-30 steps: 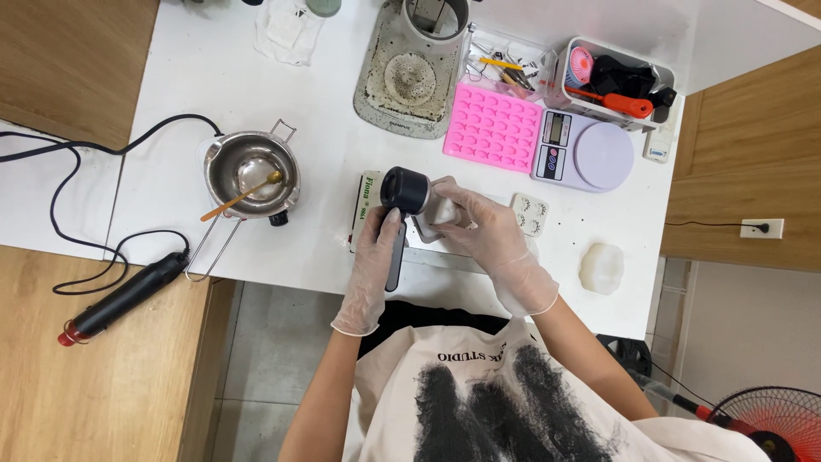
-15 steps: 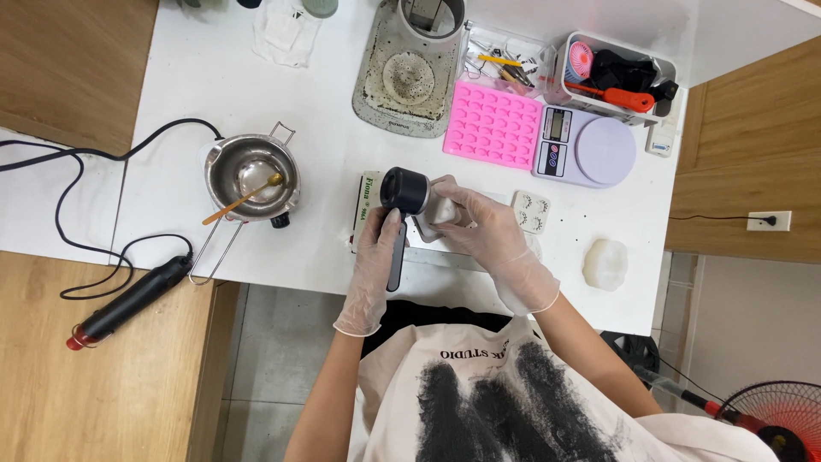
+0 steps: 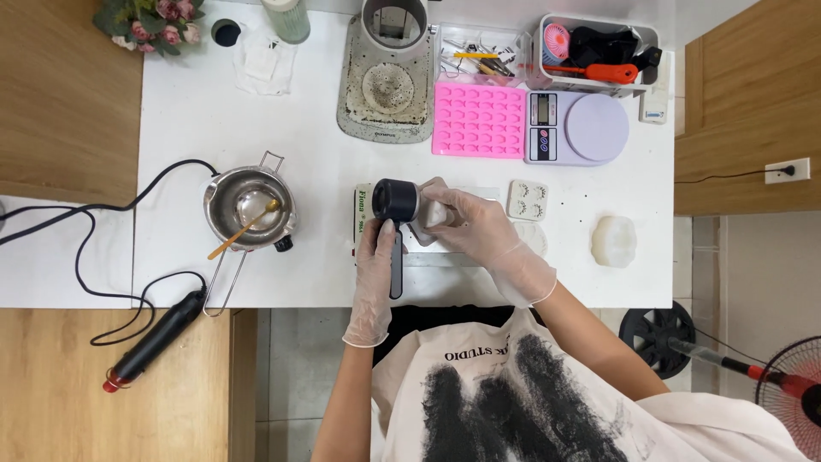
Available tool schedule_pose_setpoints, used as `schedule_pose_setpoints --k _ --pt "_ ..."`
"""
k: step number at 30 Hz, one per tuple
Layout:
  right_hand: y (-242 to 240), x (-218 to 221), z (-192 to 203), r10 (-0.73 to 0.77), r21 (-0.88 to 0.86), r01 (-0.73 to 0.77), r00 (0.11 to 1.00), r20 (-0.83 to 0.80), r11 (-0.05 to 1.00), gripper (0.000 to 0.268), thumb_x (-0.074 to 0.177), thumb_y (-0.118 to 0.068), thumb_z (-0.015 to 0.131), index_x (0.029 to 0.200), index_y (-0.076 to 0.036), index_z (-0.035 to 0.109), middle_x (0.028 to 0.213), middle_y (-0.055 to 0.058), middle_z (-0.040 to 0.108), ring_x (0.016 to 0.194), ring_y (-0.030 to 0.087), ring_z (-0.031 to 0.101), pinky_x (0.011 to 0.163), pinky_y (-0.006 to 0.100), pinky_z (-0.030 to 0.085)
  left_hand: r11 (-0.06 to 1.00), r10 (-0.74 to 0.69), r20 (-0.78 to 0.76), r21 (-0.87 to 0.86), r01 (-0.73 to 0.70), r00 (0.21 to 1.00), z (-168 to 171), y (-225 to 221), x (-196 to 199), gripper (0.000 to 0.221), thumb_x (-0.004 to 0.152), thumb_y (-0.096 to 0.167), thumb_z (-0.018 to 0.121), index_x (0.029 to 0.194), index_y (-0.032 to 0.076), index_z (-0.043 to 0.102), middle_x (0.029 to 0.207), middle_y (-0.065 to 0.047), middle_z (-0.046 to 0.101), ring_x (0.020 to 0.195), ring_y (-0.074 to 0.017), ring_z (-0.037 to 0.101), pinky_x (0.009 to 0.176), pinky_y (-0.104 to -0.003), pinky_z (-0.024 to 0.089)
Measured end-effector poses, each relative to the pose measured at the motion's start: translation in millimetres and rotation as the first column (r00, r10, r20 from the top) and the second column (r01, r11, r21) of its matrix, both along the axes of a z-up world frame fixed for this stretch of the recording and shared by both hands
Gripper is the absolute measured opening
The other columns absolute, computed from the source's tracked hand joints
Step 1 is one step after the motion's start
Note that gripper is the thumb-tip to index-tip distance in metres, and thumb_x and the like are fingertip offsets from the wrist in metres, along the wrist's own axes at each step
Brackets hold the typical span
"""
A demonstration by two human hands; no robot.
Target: Unmolding small wax or plaster objects from various molds on a workbench in a studio setting.
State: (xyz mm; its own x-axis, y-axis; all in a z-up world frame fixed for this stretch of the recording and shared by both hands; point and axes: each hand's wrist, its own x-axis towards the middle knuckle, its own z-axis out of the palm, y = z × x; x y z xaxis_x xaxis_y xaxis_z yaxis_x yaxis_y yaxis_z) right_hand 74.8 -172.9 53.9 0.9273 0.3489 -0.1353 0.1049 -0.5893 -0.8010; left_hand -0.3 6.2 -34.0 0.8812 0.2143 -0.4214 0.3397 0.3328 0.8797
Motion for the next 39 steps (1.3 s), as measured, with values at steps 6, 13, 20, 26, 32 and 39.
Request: schedule_pose_setpoints --k 6,13,20,26,32,39 --pt "7.4 -0.8 9.5 -0.049 -0.039 0.044 0.989 -0.137 0.998 0.058 0.077 -0.011 0.086 0.132 -0.021 0.068 0.087 0.004 0.071 0.074 0.01 0.064 0.071 0.027 0.056 0.998 -0.028 -0.041 0.055 0.031 0.999 19.7 2.7 0.6 0.048 0.101 0.044 0.058 0.126 0.004 0.062 0.108 -0.001 0.06 0.097 -0.0112 0.05 0.09 -0.025 0.043" --pt "8.8 -3.5 18.6 -0.063 0.005 0.065 0.98 -0.187 0.998 0.058 0.078 -0.009 0.083 0.131 -0.023 0.067 0.086 0.002 0.073 0.076 0.009 0.069 0.072 0.027 0.058 0.999 -0.043 -0.061 0.018 0.044 0.997 39.3 7.4 2.8 0.044 0.098 0.04 0.06 0.129 0.009 0.062 0.113 0.003 0.063 0.105 -0.0073 0.055 0.095 -0.022 0.042" --pt "8.4 -1.1 20.8 -0.022 0.043 0.03 0.987 -0.161 0.999 0.054 0.079 -0.008 0.082 0.129 -0.021 0.067 0.099 0.003 0.077 0.087 0.013 0.075 0.079 0.03 0.06 0.994 -0.065 -0.019 -0.093 0.063 0.998 2.5 15.3 4.7 0.022 0.098 0.024 0.064 0.113 0.008 0.065 0.083 0.0 0.063 0.076 -0.0077 0.054 0.069 -0.025 0.043" --pt "11.3 -1.0 25.7 -0.024 0.039 0.03 0.989 -0.146 0.999 0.055 0.078 -0.009 0.083 0.129 -0.022 0.067 0.104 0.004 0.078 0.09 0.015 0.075 0.081 0.031 0.06 0.993 -0.069 0.05 -0.089 0.073 0.996 -1.3 17.0 4.4 0.017 0.096 0.018 0.066 0.109 0.006 0.066 0.088 0.002 0.063 0.08 -0.008 0.055 0.075 -0.025 0.044" --pt "12.7 -2.8 28.1 -0.033 0.01 0.036 0.985 -0.168 0.999 0.056 0.079 -0.01 0.082 0.131 -0.023 0.065 0.099 0.006 0.077 0.087 0.017 0.076 0.079 0.032 0.06 0.992 -0.058 0.039 -0.113 0.062 0.998 9.3 19.4 3.3 0.016 0.094 0.018 0.066 0.106 0.008 0.065 0.085 0.001 0.063 0.076 -0.0069 0.055 0.069 -0.024 0.044" --pt "14.3 -0.7 28.2 -0.016 0.002 0.016 0.99 -0.138 1.0 0.055 0.077 -0.009 0.083 0.128 -0.021 0.066 0.1 0.005 0.078 0.088 0.018 0.076 0.079 0.031 0.061 0.99 -0.039 -0.062 -0.138 0.03 0.997 25.3 20.9 1.9 0.019 0.094 0.023 0.063 0.106 0.009 0.063 0.074 -0.002 0.064 0.066 -0.0071 0.054 0.06 -0.023 0.043"
